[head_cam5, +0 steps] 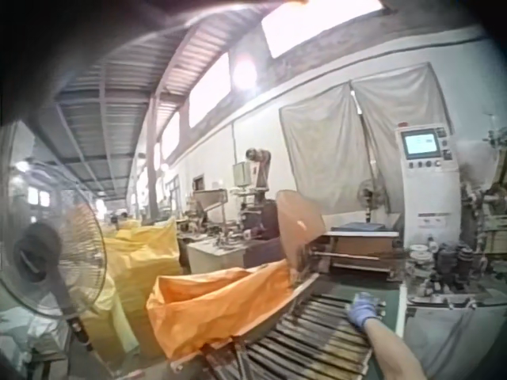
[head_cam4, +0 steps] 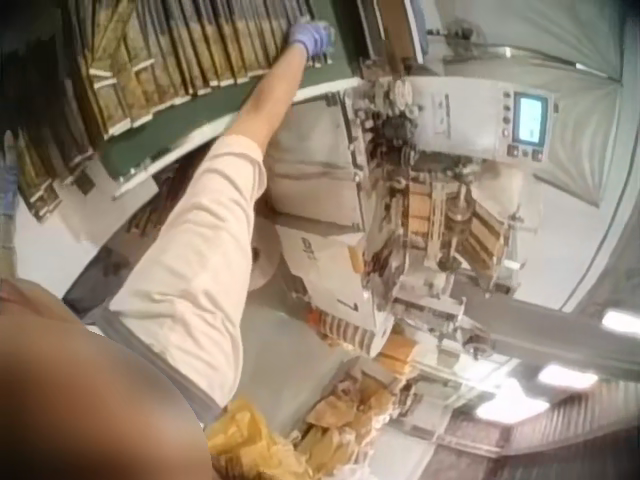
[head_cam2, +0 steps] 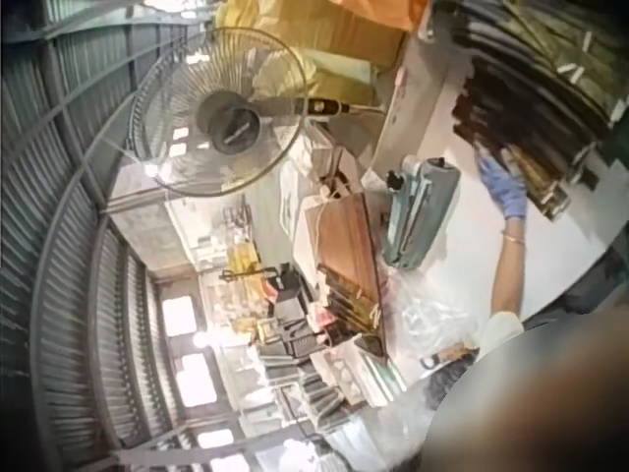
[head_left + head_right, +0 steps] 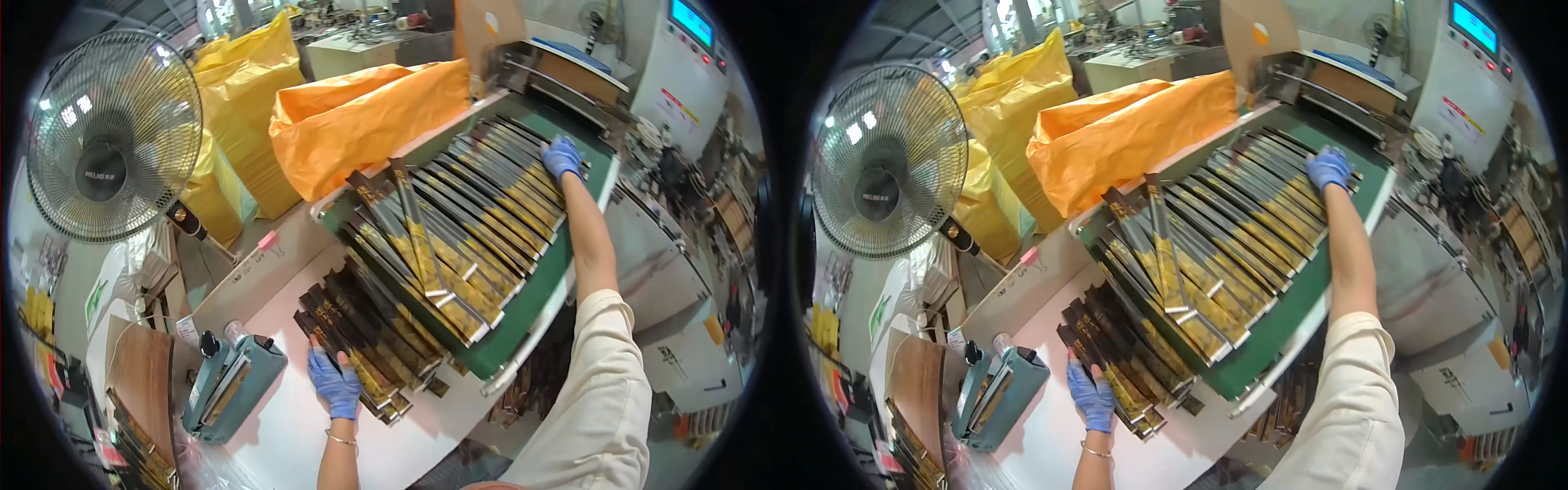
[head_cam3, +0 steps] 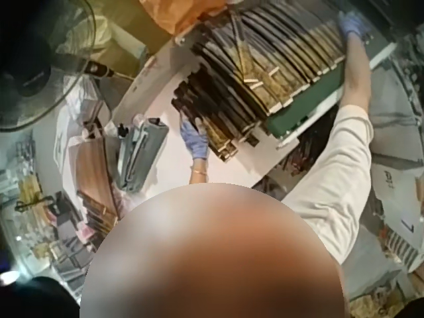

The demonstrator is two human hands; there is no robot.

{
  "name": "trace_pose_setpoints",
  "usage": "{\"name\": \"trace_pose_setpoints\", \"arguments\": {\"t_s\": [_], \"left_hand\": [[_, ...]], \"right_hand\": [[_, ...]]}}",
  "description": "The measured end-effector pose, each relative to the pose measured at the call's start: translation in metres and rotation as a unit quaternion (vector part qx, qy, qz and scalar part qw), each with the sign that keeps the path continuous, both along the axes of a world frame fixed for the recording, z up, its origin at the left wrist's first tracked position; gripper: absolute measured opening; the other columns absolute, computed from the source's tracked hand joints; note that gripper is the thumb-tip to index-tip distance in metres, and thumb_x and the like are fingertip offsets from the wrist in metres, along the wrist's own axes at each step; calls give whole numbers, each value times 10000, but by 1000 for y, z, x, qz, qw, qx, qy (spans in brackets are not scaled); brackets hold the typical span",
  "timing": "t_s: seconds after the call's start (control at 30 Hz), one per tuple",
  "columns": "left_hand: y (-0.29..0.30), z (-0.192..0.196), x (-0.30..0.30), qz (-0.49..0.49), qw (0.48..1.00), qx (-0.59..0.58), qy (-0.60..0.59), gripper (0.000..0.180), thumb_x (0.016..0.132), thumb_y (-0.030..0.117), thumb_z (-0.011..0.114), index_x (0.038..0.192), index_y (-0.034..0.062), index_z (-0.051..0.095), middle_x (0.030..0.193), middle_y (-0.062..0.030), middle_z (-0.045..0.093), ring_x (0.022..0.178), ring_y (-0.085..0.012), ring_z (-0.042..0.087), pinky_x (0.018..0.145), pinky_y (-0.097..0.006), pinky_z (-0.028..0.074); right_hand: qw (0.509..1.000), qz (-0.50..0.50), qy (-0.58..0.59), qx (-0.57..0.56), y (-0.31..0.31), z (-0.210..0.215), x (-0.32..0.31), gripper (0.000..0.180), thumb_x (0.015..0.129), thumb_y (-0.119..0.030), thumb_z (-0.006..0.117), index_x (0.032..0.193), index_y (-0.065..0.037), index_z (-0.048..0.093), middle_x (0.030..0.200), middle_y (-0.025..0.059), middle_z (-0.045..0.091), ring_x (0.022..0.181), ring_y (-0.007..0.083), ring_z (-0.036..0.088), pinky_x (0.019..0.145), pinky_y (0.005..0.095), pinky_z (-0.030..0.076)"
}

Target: Packaging and sealing bundles of sticks into plastic bags using a manual sealer at a factory workstation.

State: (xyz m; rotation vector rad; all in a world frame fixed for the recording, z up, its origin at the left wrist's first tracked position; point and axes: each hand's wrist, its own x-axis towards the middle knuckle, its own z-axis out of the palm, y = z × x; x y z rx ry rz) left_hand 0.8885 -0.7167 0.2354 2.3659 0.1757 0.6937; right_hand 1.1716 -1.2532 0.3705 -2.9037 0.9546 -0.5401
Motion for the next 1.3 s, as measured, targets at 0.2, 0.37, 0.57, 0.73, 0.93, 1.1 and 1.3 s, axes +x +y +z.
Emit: {"name": "trace_pose_setpoints", "arguments": {"t_s": [0.2,0.37,0.57,0.73,0.93,1.1,1.3], "left_hand": [[-16,15,7,-5,1000,-14,27,694,917,510,398,1352,-29,348,1323,-194,446,1203,-312,436,1013,-352,318],[-14,9,9,-34,996,-75,-19,633,928,442,391,1347,-31,348,1298,-218,459,1193,-346,435,1013,-375,311],[18,-19,-3,-60,968,-215,-112,639,956,461,342,1376,-20,326,1338,-172,449,1243,-257,412,1044,-309,277],[38,-26,-29,76,984,-123,-104,651,955,438,373,1386,-42,283,1392,-194,385,1278,-275,372,1057,-312,263],[44,0,-22,84,930,-358,33,1110,683,563,707,1398,-90,163,1426,-273,261,1345,-313,252,1103,-332,194],[49,36,-56,67,874,-481,4,1045,659,310,818,1401,-54,179,1289,-216,450,1178,-283,462,1014,-352,358],[24,55,-242,-108,777,-583,210,558,660,200,804,1137,35,567,1016,-62,643,883,-168,618,812,-298,501]], "right_hand": [[970,239,7,-46,40,-3,20,288,829,-258,466,973,-54,611,974,205,606,918,371,574,800,445,468],[904,424,-30,-40,169,15,-59,156,774,-166,544,842,-51,622,876,193,595,860,355,573,769,438,472],[863,505,-12,15,312,24,-164,248,783,-228,545,895,-17,607,934,204,585,916,358,557,809,436,459],[833,546,42,79,412,16,-233,594,819,-410,531,1189,52,476,1087,279,528,1049,394,507,892,457,429],[929,338,76,128,416,-117,-184,773,839,-579,448,1360,-16,346,1271,290,465,1149,394,495,941,442,408],[735,413,98,529,464,-85,-270,717,820,-592,531,1257,-26,462,1087,153,605,954,286,598,850,369,462],[388,281,290,828,384,-53,-466,417,871,-310,599,1138,9,573,1084,103,624,1005,179,579,919,295,435]]}}
